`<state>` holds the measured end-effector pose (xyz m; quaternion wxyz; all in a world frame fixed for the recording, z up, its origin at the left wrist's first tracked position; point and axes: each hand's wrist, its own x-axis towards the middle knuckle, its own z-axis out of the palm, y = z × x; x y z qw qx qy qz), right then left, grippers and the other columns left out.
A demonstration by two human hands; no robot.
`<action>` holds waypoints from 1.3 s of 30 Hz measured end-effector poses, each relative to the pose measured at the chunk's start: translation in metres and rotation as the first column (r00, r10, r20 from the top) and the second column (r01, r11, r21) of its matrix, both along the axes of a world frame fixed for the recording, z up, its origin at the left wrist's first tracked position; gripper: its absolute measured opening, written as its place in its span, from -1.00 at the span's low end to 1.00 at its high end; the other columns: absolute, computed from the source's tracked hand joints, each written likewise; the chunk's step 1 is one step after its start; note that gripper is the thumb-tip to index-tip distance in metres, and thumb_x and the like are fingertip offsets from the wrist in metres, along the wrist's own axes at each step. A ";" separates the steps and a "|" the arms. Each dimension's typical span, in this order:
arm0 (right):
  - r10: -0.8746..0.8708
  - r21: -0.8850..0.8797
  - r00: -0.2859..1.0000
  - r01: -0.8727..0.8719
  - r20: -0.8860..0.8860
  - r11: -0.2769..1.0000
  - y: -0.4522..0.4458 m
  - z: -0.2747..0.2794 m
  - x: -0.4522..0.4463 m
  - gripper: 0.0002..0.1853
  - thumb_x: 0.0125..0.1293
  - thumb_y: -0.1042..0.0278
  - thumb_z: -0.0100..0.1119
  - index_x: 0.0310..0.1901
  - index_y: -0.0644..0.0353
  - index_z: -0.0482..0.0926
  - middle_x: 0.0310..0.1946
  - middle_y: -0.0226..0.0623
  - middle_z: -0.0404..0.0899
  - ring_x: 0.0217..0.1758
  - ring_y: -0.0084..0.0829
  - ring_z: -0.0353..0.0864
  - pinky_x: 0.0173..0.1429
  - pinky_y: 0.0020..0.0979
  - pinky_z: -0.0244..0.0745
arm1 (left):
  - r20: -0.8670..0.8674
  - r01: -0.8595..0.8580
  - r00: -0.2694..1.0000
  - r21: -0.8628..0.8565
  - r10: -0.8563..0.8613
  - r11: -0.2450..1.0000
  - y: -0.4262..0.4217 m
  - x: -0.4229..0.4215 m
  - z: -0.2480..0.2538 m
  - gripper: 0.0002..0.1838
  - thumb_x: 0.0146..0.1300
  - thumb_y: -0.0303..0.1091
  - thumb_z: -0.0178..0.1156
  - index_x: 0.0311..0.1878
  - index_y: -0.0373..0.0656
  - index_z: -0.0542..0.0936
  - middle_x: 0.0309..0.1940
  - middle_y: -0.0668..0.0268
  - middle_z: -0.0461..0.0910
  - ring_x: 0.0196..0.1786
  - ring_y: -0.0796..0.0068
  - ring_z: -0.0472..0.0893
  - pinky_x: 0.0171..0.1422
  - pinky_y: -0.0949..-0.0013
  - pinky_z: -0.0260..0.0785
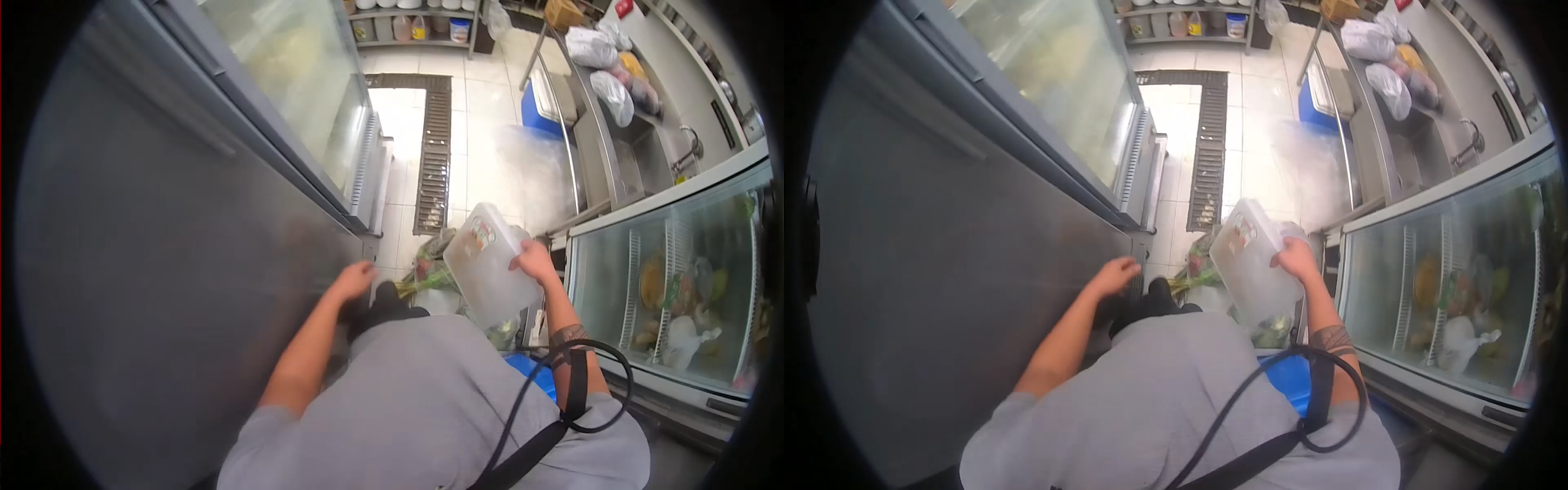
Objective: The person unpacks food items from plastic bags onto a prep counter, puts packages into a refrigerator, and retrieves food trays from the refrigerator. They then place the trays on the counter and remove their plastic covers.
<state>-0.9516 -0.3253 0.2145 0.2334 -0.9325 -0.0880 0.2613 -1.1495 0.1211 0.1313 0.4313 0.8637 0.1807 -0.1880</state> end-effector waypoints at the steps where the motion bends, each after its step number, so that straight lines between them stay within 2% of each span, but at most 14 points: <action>1: -0.137 0.081 0.990 0.138 -0.014 0.987 -0.005 -0.001 -0.001 -0.58 -0.22 0.37 0.44 -0.20 0.29 0.73 -0.32 -0.03 0.73 -0.23 -0.08 0.74 -0.06 -0.21 0.61 | 0.053 0.018 0.998 0.013 -0.019 1.000 0.002 0.021 0.017 -0.49 0.44 -0.03 0.22 0.21 -0.29 0.61 0.09 0.02 0.70 0.12 0.12 0.69 0.23 0.17 0.50; 4: -0.369 0.208 0.928 0.371 -0.047 0.905 -0.010 0.004 0.003 -0.61 -0.19 0.45 0.40 -0.20 0.34 0.73 -0.38 -0.10 0.72 -0.27 -0.19 0.73 -0.09 -0.26 0.59 | 0.085 0.099 0.990 0.116 -0.109 0.988 0.022 0.062 0.015 -0.53 0.44 -0.06 0.22 0.16 -0.29 0.63 -0.01 0.11 0.73 0.01 0.30 0.70 0.09 0.22 0.54; 6: -0.462 0.274 0.885 0.460 -0.064 0.844 -0.009 0.009 0.010 -0.62 -0.18 0.48 0.38 -0.20 0.36 0.74 -0.38 -0.13 0.72 -0.28 -0.24 0.72 -0.10 -0.28 0.58 | -0.059 -0.271 0.963 -0.187 0.264 0.944 0.027 0.073 0.005 -0.57 0.43 -0.08 0.24 0.11 -0.28 0.65 -0.13 0.20 0.73 -0.12 0.47 0.66 -0.03 0.29 0.52; 9: -0.594 0.376 0.793 0.597 -0.139 0.709 0.002 0.020 0.031 -0.61 -0.18 0.49 0.36 -0.19 0.38 0.73 -0.32 -0.12 0.75 -0.27 -0.26 0.72 -0.11 -0.29 0.57 | 0.137 -0.248 0.964 0.163 0.227 0.955 0.051 0.049 -0.065 -0.62 0.37 -0.08 0.30 -0.08 -0.27 0.72 -0.34 0.23 0.72 -0.29 0.42 0.65 -0.15 0.27 0.52; 10: -0.626 0.370 0.769 0.623 -0.127 0.690 0.007 0.021 0.041 -0.61 -0.18 0.49 0.36 -0.19 0.38 0.74 -0.31 -0.12 0.75 -0.27 -0.28 0.72 -0.11 -0.29 0.57 | -0.055 -0.288 0.954 0.102 0.295 0.952 0.052 0.043 -0.068 -0.51 0.33 0.02 0.28 -0.02 -0.29 0.71 -0.06 0.00 0.74 0.07 0.05 0.70 0.19 0.12 0.50; 13: -0.674 0.437 0.724 0.658 -0.145 0.613 0.026 0.009 0.084 -0.65 -0.14 0.52 0.33 -0.21 0.38 0.72 -0.33 -0.14 0.73 -0.30 -0.25 0.70 -0.13 -0.29 0.56 | -0.572 -0.647 0.645 -0.056 0.507 0.761 0.039 0.051 -0.071 -0.28 0.45 0.18 0.15 0.27 -0.39 0.56 0.29 -0.06 0.57 0.38 0.03 0.51 0.40 0.09 0.34; 15: -0.677 0.545 0.700 0.668 -0.227 0.507 0.045 -0.003 0.125 -0.70 -0.08 0.55 0.31 -0.22 0.40 0.67 -0.34 -0.13 0.71 -0.30 -0.24 0.68 -0.12 -0.31 0.56 | -0.622 -0.725 0.617 -0.210 0.483 0.656 0.038 0.084 -0.076 -0.17 0.45 0.27 0.09 0.33 -0.44 0.50 0.39 -0.13 0.47 0.47 -0.03 0.41 0.50 0.06 0.24; 19: -0.656 0.656 0.658 0.684 -0.369 0.318 0.113 -0.019 0.221 -0.75 -0.01 0.58 0.28 -0.22 0.40 0.63 -0.30 -0.13 0.69 -0.27 -0.24 0.68 -0.10 -0.32 0.57 | -0.376 -0.325 0.882 -0.046 0.285 0.945 0.072 0.249 -0.131 -0.10 0.45 0.33 0.01 0.45 -0.40 0.39 0.40 -0.11 0.46 0.49 -0.07 0.40 0.49 0.02 0.26; 24: -0.471 0.621 0.599 0.773 -0.647 0.130 0.180 -0.035 0.354 -0.59 0.04 0.57 0.26 0.00 0.42 0.61 -0.15 -0.14 0.69 -0.14 -0.28 0.69 0.02 -0.29 0.60 | -0.545 -0.572 0.812 -0.672 0.209 0.471 0.086 0.462 -0.101 -0.16 0.52 0.37 -0.15 0.51 -0.21 0.35 0.36 0.11 0.53 0.44 0.14 0.48 0.54 0.10 0.25; 26: -0.436 0.635 0.626 0.758 -0.647 0.148 0.180 -0.034 0.378 -0.57 0.07 0.56 0.23 0.05 0.42 0.60 -0.11 -0.13 0.69 -0.12 -0.26 0.70 0.04 -0.27 0.61 | -0.440 -0.439 0.898 -0.895 -0.001 0.084 0.085 0.501 -0.061 -0.30 0.56 0.18 -0.02 0.50 -0.19 0.35 0.31 0.15 0.56 0.41 0.21 0.50 0.54 0.04 0.29; 30: -0.320 0.657 0.635 0.752 -0.704 0.048 0.171 -0.033 0.442 -0.53 0.14 0.54 0.16 0.15 0.40 0.55 -0.04 -0.11 0.68 -0.06 -0.19 0.72 0.10 -0.23 0.63 | -0.323 -0.307 0.941 -0.940 -0.104 0.146 0.101 0.579 -0.026 -0.26 0.32 -0.42 0.28 0.55 -0.16 0.26 0.32 0.16 0.54 0.42 0.22 0.49 0.52 0.10 0.36; 34: -0.226 0.693 0.677 0.721 -0.700 0.011 0.167 -0.006 0.513 -0.51 0.20 0.51 0.13 0.20 0.39 0.52 0.01 -0.09 0.68 0.01 -0.16 0.71 0.15 -0.20 0.63 | -0.126 -0.116 0.988 -0.987 -0.086 0.108 0.097 0.658 0.071 -0.05 0.20 -0.56 0.30 0.64 -0.07 0.08 0.43 0.16 0.38 0.42 0.25 0.48 0.50 0.15 0.37; 37: -0.211 0.741 0.733 0.669 -0.646 0.058 0.173 0.006 0.565 -0.54 0.38 0.34 0.14 0.25 0.37 0.49 0.07 -0.08 0.66 0.05 -0.15 0.70 0.17 -0.18 0.62 | -0.089 -0.090 0.996 -0.994 0.013 0.069 0.101 0.708 0.076 -0.11 0.20 -0.55 0.29 0.60 -0.09 0.16 0.35 0.17 0.46 0.36 0.23 0.53 0.48 0.15 0.39; 39: -0.108 0.652 0.643 0.742 -0.758 -0.154 0.181 0.009 0.596 -0.48 0.53 0.04 0.09 0.28 0.33 0.47 0.13 -0.06 0.64 0.08 -0.14 0.69 0.19 -0.16 0.61 | -0.113 -0.115 0.993 -0.991 0.030 0.063 0.114 0.740 0.072 -0.14 0.19 -0.55 0.29 0.57 -0.11 0.20 0.31 0.17 0.50 0.33 0.21 0.56 0.46 0.13 0.41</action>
